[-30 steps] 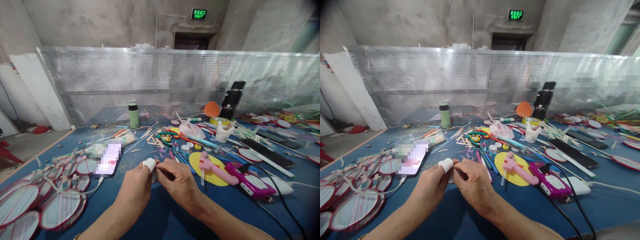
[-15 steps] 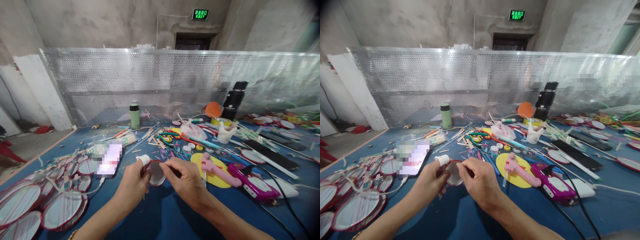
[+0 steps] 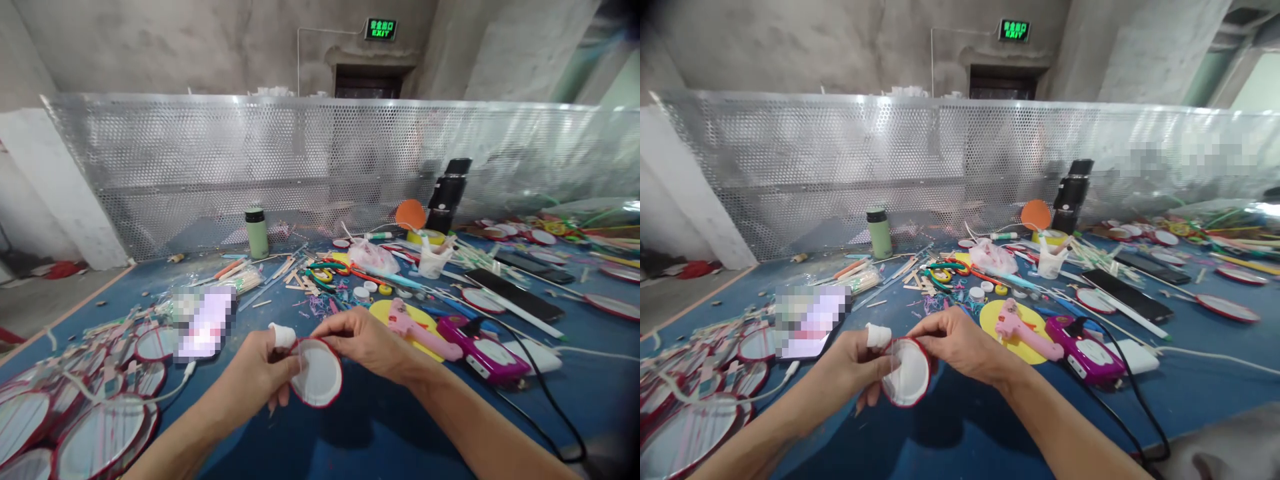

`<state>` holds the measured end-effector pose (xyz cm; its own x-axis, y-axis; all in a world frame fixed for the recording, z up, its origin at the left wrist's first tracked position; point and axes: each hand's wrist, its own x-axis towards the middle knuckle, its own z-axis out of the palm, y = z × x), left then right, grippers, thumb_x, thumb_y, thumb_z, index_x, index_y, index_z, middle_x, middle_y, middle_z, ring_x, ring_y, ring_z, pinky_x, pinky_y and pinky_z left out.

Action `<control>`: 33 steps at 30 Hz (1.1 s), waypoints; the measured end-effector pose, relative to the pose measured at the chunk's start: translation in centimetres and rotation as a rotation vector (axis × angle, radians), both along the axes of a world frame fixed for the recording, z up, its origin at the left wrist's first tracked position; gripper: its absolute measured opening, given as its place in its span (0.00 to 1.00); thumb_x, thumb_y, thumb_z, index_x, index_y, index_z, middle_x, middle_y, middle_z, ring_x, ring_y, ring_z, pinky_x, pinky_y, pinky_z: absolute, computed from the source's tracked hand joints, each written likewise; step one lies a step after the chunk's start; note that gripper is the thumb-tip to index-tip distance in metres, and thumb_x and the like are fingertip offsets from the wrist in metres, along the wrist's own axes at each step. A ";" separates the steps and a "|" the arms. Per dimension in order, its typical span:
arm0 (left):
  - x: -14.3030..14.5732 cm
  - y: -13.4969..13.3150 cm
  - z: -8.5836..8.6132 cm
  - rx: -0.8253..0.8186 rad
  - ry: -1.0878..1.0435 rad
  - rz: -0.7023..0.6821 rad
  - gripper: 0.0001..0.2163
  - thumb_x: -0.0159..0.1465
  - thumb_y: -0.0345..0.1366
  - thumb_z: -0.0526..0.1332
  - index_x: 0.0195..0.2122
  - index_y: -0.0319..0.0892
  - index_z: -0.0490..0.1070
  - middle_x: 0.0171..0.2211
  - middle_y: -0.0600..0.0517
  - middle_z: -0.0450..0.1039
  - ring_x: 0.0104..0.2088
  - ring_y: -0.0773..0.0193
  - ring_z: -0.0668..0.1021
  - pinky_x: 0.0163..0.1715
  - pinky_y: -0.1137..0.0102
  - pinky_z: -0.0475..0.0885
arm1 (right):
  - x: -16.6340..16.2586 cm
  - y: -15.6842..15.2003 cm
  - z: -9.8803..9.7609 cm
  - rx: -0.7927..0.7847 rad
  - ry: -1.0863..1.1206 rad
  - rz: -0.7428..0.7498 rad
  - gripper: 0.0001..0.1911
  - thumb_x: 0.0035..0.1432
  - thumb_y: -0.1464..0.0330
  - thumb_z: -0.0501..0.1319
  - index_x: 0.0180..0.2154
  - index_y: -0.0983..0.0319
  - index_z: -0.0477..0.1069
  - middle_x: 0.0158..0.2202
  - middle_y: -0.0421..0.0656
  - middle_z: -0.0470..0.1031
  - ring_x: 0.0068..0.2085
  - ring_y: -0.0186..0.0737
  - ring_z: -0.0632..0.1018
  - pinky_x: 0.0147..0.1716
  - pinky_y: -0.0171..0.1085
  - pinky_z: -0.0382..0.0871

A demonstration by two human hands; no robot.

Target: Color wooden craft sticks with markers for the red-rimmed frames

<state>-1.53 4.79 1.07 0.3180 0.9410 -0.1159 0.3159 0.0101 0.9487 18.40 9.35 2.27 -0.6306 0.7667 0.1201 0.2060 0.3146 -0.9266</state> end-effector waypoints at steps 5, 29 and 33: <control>-0.5 -0.4 1.0 -0.082 -0.091 -0.102 0.12 0.57 0.43 0.64 0.28 0.36 0.70 0.14 0.56 0.65 0.13 0.73 0.66 0.13 0.79 0.63 | 0.2 -0.4 -0.4 -0.249 0.169 0.067 0.18 0.53 0.56 0.69 0.35 0.65 0.80 0.27 0.42 0.78 0.26 0.33 0.75 0.26 0.31 0.68; -0.3 -0.2 -0.7 0.861 0.588 0.324 0.09 0.63 0.30 0.55 0.24 0.42 0.64 0.21 0.55 0.66 0.21 0.68 0.68 0.22 0.74 0.57 | -1.7 -2.2 0.1 0.551 -0.029 -0.354 0.07 0.60 0.70 0.61 0.31 0.62 0.76 0.26 0.39 0.74 0.26 0.32 0.71 0.27 0.31 0.61; 0.4 -0.5 -1.9 1.066 0.633 0.378 0.08 0.63 0.30 0.54 0.26 0.43 0.65 0.21 0.54 0.66 0.20 0.67 0.69 0.21 0.73 0.59 | -2.7 -2.6 -1.0 0.619 -0.084 -0.402 0.08 0.59 0.72 0.60 0.30 0.62 0.77 0.26 0.40 0.75 0.27 0.33 0.72 0.29 0.32 0.62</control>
<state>-1.09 4.31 -0.84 0.1801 0.6807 0.7101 0.8533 -0.4672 0.2315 15.69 6.72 1.31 -0.3418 0.7480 0.5689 0.4778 0.6596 -0.5801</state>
